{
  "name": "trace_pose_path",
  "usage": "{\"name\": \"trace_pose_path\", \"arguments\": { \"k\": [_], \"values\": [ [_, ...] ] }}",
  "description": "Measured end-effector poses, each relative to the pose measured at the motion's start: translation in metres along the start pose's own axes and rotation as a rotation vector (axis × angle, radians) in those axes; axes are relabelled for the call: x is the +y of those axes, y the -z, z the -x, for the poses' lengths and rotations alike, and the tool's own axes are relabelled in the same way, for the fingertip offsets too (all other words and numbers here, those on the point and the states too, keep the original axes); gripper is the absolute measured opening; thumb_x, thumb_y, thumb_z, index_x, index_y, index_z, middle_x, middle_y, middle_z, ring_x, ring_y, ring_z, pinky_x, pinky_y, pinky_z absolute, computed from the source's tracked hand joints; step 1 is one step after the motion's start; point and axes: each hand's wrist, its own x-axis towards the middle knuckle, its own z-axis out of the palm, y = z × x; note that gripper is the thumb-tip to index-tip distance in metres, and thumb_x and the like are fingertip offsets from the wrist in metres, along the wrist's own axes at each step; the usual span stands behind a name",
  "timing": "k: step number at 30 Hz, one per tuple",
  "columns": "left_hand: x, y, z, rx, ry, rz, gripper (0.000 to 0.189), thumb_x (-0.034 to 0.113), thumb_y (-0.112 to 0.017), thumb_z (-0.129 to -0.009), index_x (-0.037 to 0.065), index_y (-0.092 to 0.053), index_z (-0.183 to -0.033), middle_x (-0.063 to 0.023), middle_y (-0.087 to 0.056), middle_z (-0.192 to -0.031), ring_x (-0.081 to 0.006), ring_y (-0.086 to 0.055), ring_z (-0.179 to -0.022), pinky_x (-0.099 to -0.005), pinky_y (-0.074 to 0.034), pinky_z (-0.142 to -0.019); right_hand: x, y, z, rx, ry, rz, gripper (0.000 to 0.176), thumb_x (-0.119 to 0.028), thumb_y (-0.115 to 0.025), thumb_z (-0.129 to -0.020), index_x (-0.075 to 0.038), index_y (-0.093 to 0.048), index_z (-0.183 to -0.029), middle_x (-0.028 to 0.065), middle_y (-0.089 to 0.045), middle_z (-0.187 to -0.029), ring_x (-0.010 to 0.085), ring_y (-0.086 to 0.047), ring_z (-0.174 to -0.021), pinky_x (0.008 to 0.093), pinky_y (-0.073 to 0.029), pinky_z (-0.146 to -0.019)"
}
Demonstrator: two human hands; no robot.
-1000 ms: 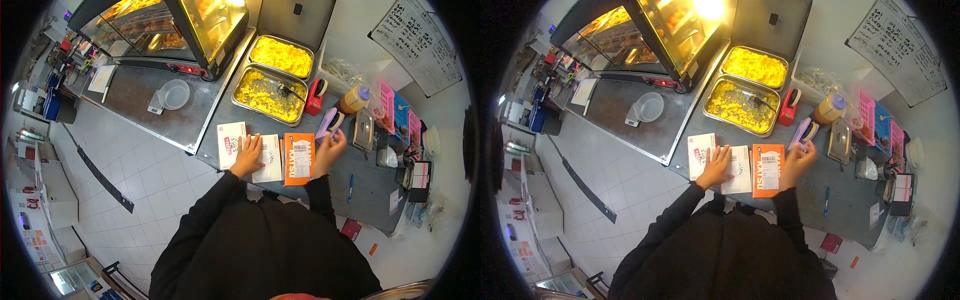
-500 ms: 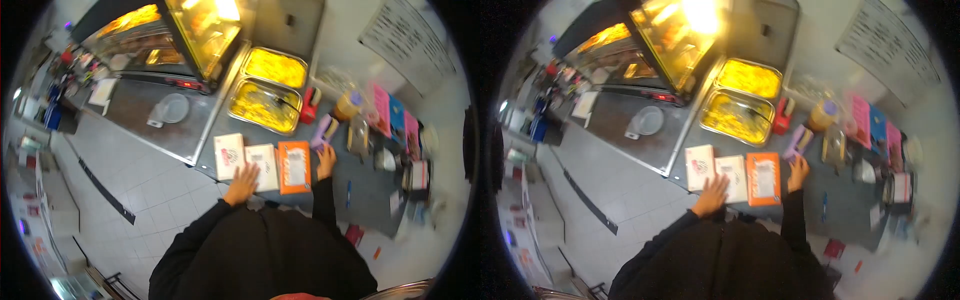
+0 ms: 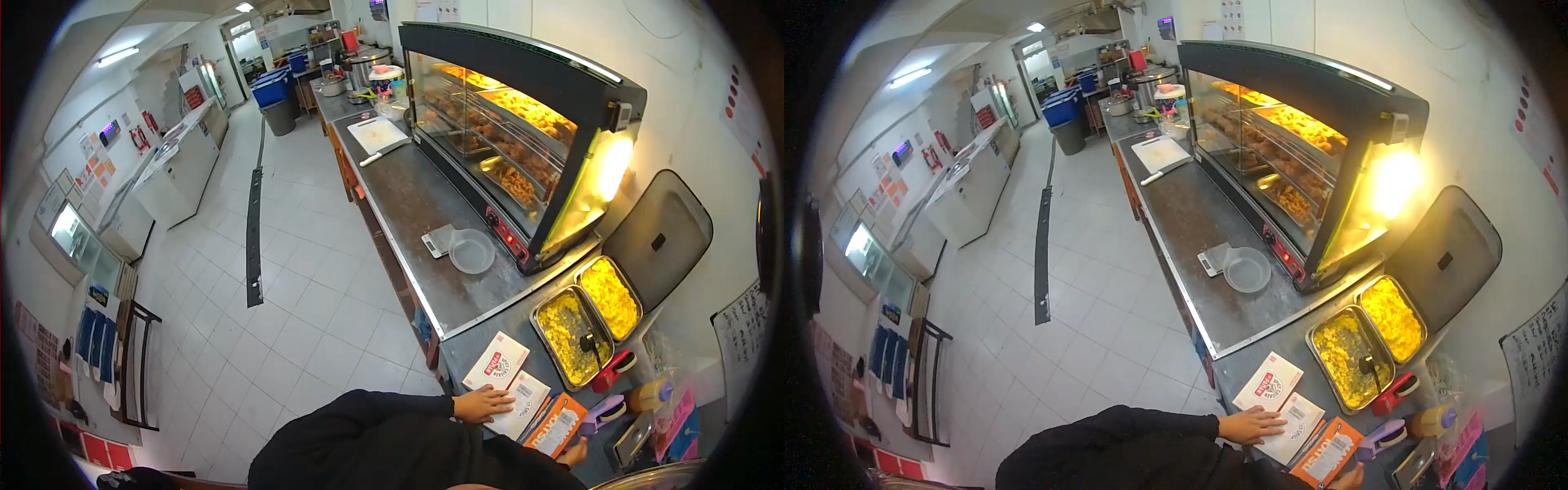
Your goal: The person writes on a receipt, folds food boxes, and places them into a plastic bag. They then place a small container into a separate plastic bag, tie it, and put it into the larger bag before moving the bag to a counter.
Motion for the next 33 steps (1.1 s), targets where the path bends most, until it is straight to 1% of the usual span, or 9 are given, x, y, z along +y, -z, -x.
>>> {"name": "trace_pose_path", "arguments": {
  "k": [3, 6, 11, 13, 16, 20, 31, 32, 33],
  "values": [
    [-0.003, 0.001, 0.005, 0.025, -0.058, 0.003, 0.072, 0.030, -0.067, -0.076, 0.014, -0.036, -0.139, -0.0065, -0.029, -0.148, -0.0269, -0.032, -0.131, -0.0476, -0.031, -0.097, -0.015, 0.021, 0.025, 0.339, 0.317, 0.344, 0.031, -0.030, -0.054, -0.092, -0.002, -0.057, -0.106, 0.0003, -0.056, -0.069, 0.0069, -0.049, -0.050, 0.0191, -0.040, -0.046],
    [-0.010, 0.002, 0.000, -0.004, -0.095, 0.014, 0.071, 0.031, -0.068, -0.075, 0.015, -0.039, -0.137, -0.0065, -0.031, -0.147, -0.0264, -0.034, -0.129, -0.0464, -0.032, -0.095, -0.081, -0.050, 0.121, 0.042, 0.496, 0.061, 0.028, -0.030, -0.055, -0.093, -0.003, -0.060, -0.098, -0.0024, -0.049, -0.060, 0.0030, -0.040, -0.045, 0.0184, -0.031, -0.041],
    [-0.012, 0.021, -0.004, -0.091, -0.094, 0.049, 0.067, 0.034, -0.068, -0.073, 0.016, -0.045, -0.134, -0.0061, -0.034, -0.144, -0.0261, -0.035, -0.127, -0.0448, -0.032, -0.094, 0.006, -0.110, 0.163, -0.616, 0.254, 0.495, 0.014, -0.020, -0.060, -0.090, -0.006, -0.059, -0.089, -0.0015, -0.047, -0.057, 0.0076, -0.043, -0.044, 0.0246, -0.034, -0.039],
    [-0.010, 0.029, -0.004, -0.096, -0.094, 0.048, 0.063, 0.033, -0.065, -0.077, 0.017, -0.044, -0.134, -0.0055, -0.034, -0.144, -0.0266, -0.037, -0.126, -0.0452, -0.033, -0.094, 0.031, -0.130, 0.195, -0.574, -0.138, 0.201, 0.013, -0.020, -0.060, -0.090, -0.007, -0.060, -0.090, -0.0019, -0.046, -0.056, 0.0062, -0.040, -0.042, 0.0235, -0.031, -0.038],
    [-0.014, 0.025, -0.001, -0.025, -0.124, 0.059, 0.060, 0.033, -0.061, -0.081, 0.020, -0.042, -0.136, -0.0050, -0.034, -0.145, -0.0271, -0.039, -0.126, -0.0473, -0.035, -0.093, 0.087, -0.125, 0.200, -0.479, -0.172, -0.005, 0.013, -0.021, -0.059, -0.091, -0.008, -0.060, -0.091, -0.0027, -0.045, -0.055, 0.0053, -0.036, -0.040, 0.0227, -0.029, -0.036],
    [-0.017, 0.027, -0.001, -0.020, -0.143, 0.057, 0.063, 0.036, -0.060, -0.082, 0.020, -0.038, -0.139, -0.0034, -0.031, -0.147, -0.0257, -0.037, -0.126, -0.0468, -0.034, -0.093, 0.132, -0.122, 0.202, -0.227, 0.034, 0.093, 0.013, -0.021, -0.057, -0.092, -0.009, -0.059, -0.089, -0.0026, -0.041, -0.050, 0.0052, -0.032, -0.035, 0.0229, -0.026, -0.033],
    [-0.009, 0.044, -0.005, -0.105, -0.117, 0.023, 0.066, 0.034, -0.063, -0.079, 0.021, -0.038, -0.139, -0.0026, -0.032, -0.146, -0.0247, -0.038, -0.125, -0.0434, -0.033, -0.092, 0.099, -0.111, 0.224, -0.166, -0.083, 0.036, 0.017, -0.025, -0.054, -0.094, -0.008, -0.055, -0.092, -0.0023, -0.037, -0.046, 0.0051, -0.029, -0.030, 0.0234, -0.023, -0.028],
    [-0.011, 0.038, -0.005, -0.102, -0.116, 0.011, 0.065, 0.035, -0.063, -0.079, 0.021, -0.039, -0.138, -0.0025, -0.032, -0.146, -0.0251, -0.038, -0.125, -0.0437, -0.033, -0.092, 0.106, -0.108, 0.221, -0.151, -0.066, -0.004, 0.016, -0.023, -0.056, -0.093, -0.007, -0.056, -0.092, -0.0028, -0.043, -0.051, 0.0046, -0.031, -0.032, 0.0233, -0.023, -0.029],
    [-0.013, 0.036, -0.006, -0.145, -0.106, 0.014, 0.066, 0.035, -0.065, -0.078, 0.021, -0.039, -0.138, -0.0025, -0.033, -0.146, -0.0263, -0.039, -0.125, -0.0440, -0.034, -0.092, 0.128, -0.110, 0.210, -0.053, 0.240, 0.058, 0.017, -0.019, -0.060, -0.091, -0.003, -0.057, -0.089, 0.0009, -0.056, -0.068, 0.0059, -0.051, -0.058, 0.0220, -0.040, -0.050]
  ]
}}
